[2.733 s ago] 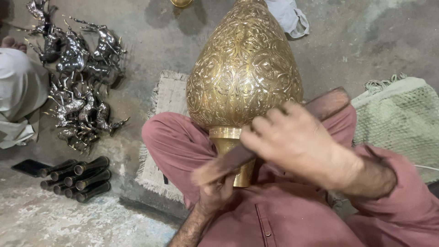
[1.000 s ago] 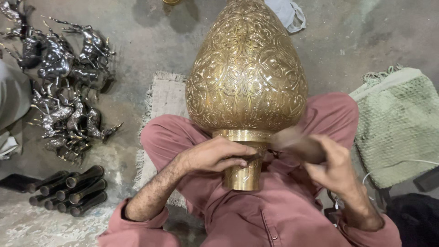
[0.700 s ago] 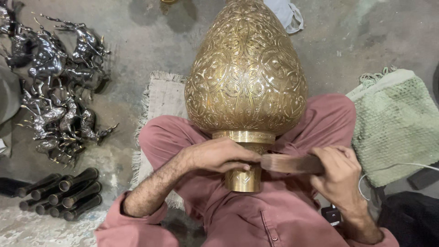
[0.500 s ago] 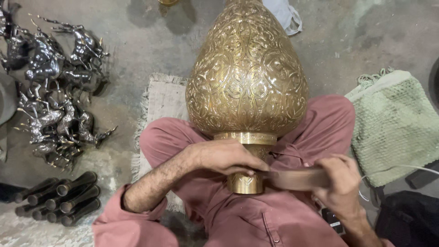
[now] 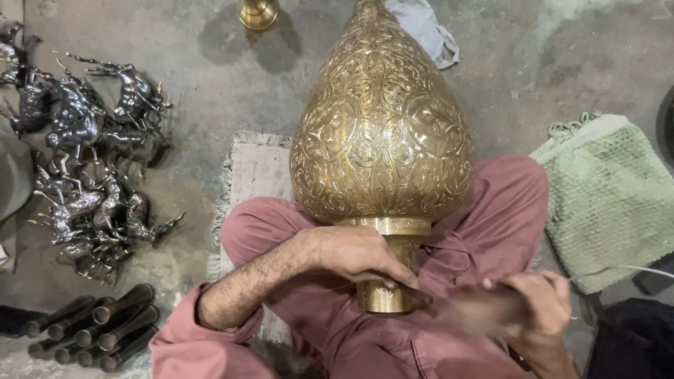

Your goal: The person sits cross-legged on the workshop floor with a large engraved brass vessel resting on their lap. They hold a small punch against the brass neck with one hand and strike it with a wooden mallet held in the other hand, repeatedly hammering around the neck of the vessel to work the metal.

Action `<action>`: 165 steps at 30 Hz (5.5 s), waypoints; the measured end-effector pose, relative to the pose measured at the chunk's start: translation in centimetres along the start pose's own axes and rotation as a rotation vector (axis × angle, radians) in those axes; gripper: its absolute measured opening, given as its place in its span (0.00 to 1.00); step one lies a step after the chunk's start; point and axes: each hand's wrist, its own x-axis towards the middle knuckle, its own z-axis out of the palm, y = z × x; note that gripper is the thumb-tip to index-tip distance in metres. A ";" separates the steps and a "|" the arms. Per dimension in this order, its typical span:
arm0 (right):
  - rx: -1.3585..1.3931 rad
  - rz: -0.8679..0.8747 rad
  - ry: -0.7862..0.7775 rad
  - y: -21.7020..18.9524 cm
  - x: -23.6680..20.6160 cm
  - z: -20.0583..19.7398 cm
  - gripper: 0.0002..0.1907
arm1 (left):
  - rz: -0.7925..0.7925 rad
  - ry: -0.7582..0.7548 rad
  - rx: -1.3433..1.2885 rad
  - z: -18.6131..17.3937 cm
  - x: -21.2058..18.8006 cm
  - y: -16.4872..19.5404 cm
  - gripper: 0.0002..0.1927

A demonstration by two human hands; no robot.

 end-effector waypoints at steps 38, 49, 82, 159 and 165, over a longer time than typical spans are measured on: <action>-0.004 0.169 -0.096 1.2 2.0 0.8 0.25 | -0.060 0.164 -0.067 -1.2 -0.9 2.0 0.19; 0.098 0.203 -0.304 1.8 7.2 -0.1 0.29 | -0.196 0.486 -0.127 1.6 -2.7 1.8 0.18; 0.395 0.171 -0.199 1.5 7.4 2.0 0.18 | -0.073 0.335 -0.055 0.4 -1.6 1.7 0.21; 0.044 0.125 -0.778 -1.5 19.6 1.5 0.28 | -0.422 0.907 -0.368 6.3 -2.8 3.8 0.21; 0.062 -0.144 -0.601 -1.4 19.2 1.7 0.30 | -0.570 0.959 -0.320 6.4 -2.1 4.7 0.20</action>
